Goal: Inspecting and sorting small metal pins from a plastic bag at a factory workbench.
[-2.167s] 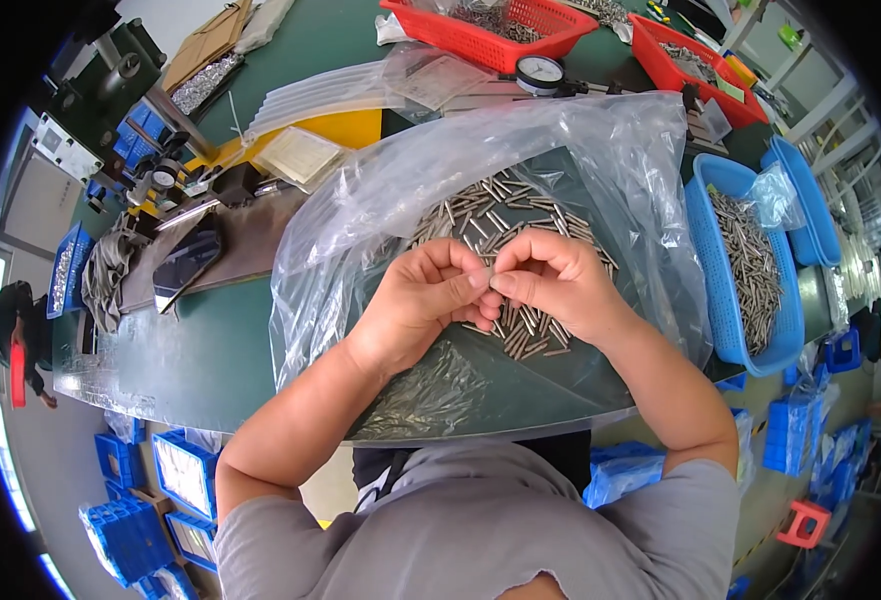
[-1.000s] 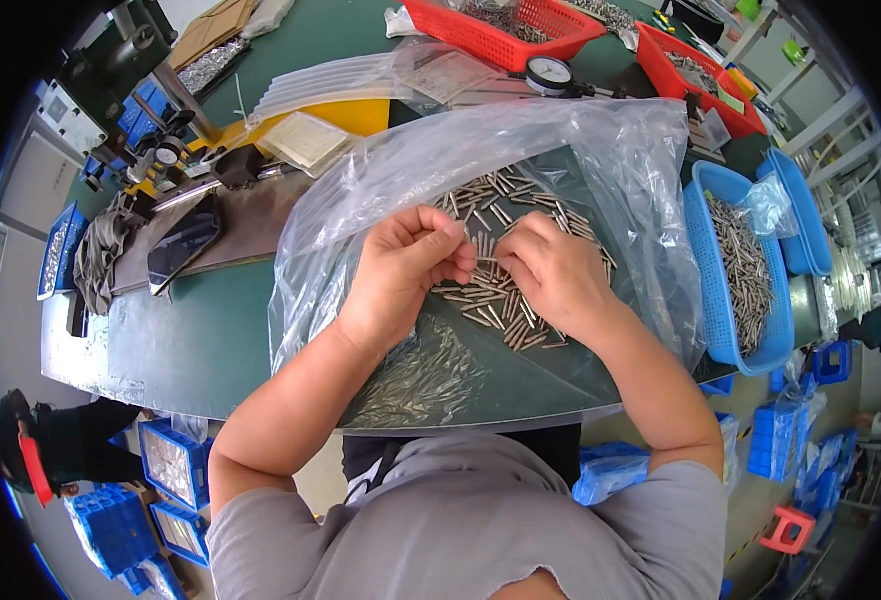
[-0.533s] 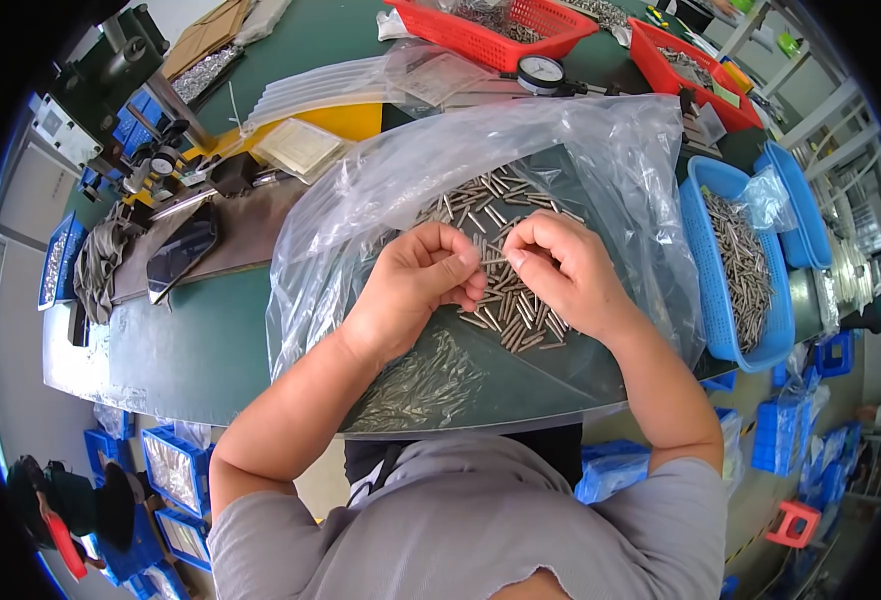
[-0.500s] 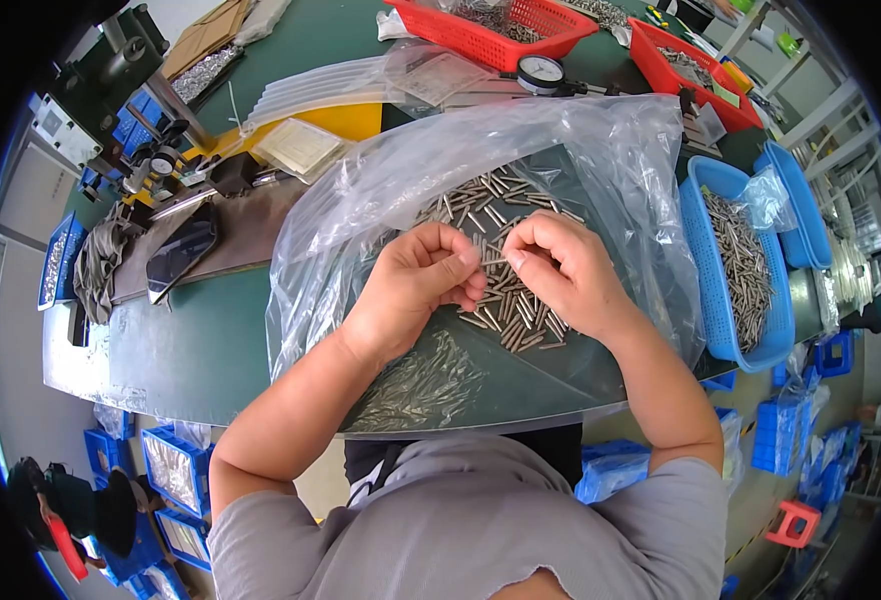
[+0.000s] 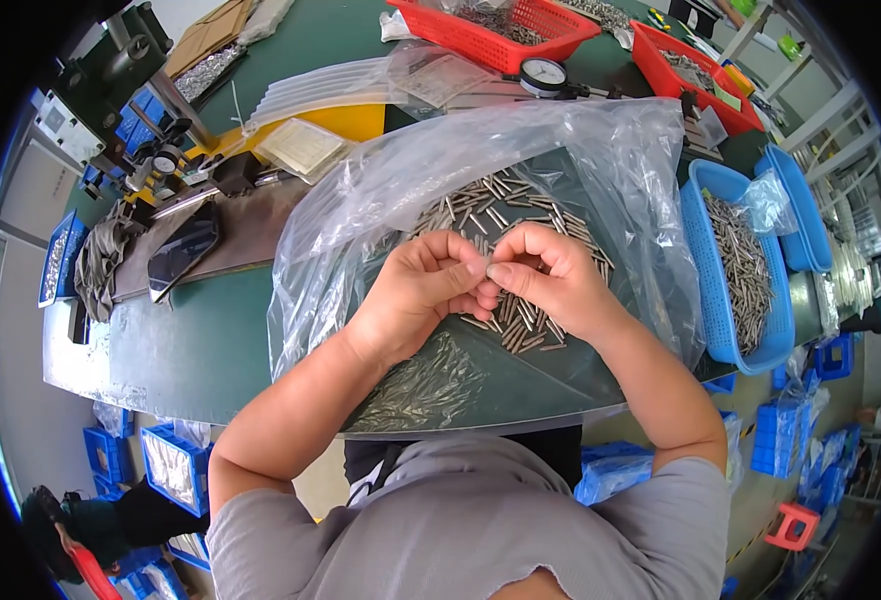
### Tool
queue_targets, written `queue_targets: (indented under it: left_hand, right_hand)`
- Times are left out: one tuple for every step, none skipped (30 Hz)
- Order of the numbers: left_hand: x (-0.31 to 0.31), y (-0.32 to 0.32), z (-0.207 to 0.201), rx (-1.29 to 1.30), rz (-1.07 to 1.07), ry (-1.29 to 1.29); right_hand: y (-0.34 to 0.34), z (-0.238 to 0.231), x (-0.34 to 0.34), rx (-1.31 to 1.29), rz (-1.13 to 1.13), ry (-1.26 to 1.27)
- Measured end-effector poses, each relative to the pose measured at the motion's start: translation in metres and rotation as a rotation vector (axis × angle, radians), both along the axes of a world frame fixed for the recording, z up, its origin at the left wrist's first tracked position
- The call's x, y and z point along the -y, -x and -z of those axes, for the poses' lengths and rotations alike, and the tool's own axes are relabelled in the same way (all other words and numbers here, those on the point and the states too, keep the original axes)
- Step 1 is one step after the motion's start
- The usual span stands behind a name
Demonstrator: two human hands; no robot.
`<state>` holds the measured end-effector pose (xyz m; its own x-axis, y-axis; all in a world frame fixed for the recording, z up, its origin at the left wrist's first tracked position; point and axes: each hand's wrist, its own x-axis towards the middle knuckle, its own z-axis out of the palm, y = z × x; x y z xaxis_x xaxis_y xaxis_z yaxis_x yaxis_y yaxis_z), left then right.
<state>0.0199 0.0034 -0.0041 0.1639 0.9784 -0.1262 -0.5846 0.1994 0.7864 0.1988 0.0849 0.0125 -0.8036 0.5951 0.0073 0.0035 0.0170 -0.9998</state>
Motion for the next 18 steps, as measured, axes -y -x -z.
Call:
queue_targets:
  left_hand:
    - [0.0,0.0,0.0,0.0,-0.002,-0.001]
    - [0.0,0.0,-0.001,0.004,-0.012,-0.002]
    - [0.0,0.0,-0.002,0.009,-0.023,-0.002]
    - [-0.001,0.0,-0.002,0.009,-0.024,-0.002]
    - [-0.001,-0.001,-0.002,0.005,-0.035,-0.004]
    - [-0.001,-0.001,-0.002,0.001,-0.046,-0.006]
    - [-0.002,-0.002,-0.002,0.002,-0.047,-0.007]
    - [-0.001,-0.001,-0.002,-0.009,-0.055,-0.011]
    - [-0.001,-0.001,-0.002,-0.02,-0.063,-0.015]
    - [-0.001,0.0,-0.001,-0.02,-0.064,-0.014]
    - [-0.002,0.001,-0.001,-0.048,-0.109,-0.007]
    - [-0.003,0.002,-0.001,-0.077,-0.155,0.001]
    - [-0.004,0.002,-0.002,-0.073,-0.156,0.001]
    - [-0.004,0.002,-0.002,-0.083,-0.18,0.007]
    - [-0.004,0.002,-0.002,-0.093,-0.204,0.013]
    - [-0.004,0.003,-0.001,-0.092,-0.206,0.015]
    - [-0.004,0.003,0.0,-0.09,-0.206,0.013]
    - [-0.004,0.002,0.0,-0.089,-0.206,0.011]
  right_hand:
    - [0.002,0.001,0.0,-0.02,0.018,0.007]
    - [0.003,0.001,0.0,-0.039,0.035,0.014]
    - [0.003,0.001,0.001,-0.039,0.034,0.013]
    - [0.003,0.0,0.001,-0.071,0.041,0.035]
    - [0.003,0.0,0.001,-0.103,0.049,0.058]
    - [0.003,0.0,0.001,-0.103,0.047,0.058]
    - [0.003,0.0,0.001,-0.063,0.073,-0.019]
    - [0.003,0.001,0.001,-0.024,0.098,-0.095]
    - [0.001,0.001,-0.003,-0.023,0.097,-0.094]
    - [-0.004,0.0,-0.009,-0.084,0.137,0.067]
    - [-0.009,-0.002,-0.016,-0.143,0.178,0.226]
    - [-0.014,-0.003,-0.023,-0.236,0.177,0.325]
    - [-0.016,-0.003,-0.027,-0.329,0.175,0.423]
    - [-0.004,-0.019,-0.015,-0.369,0.425,0.532]
    - [-0.004,-0.017,-0.016,-0.366,0.423,0.534]
    - [-0.004,-0.014,-0.018,-0.351,0.348,0.537]
    - [-0.006,-0.01,-0.02,-0.337,0.275,0.538]
    - [-0.013,-0.008,-0.027,-0.212,0.103,0.518]
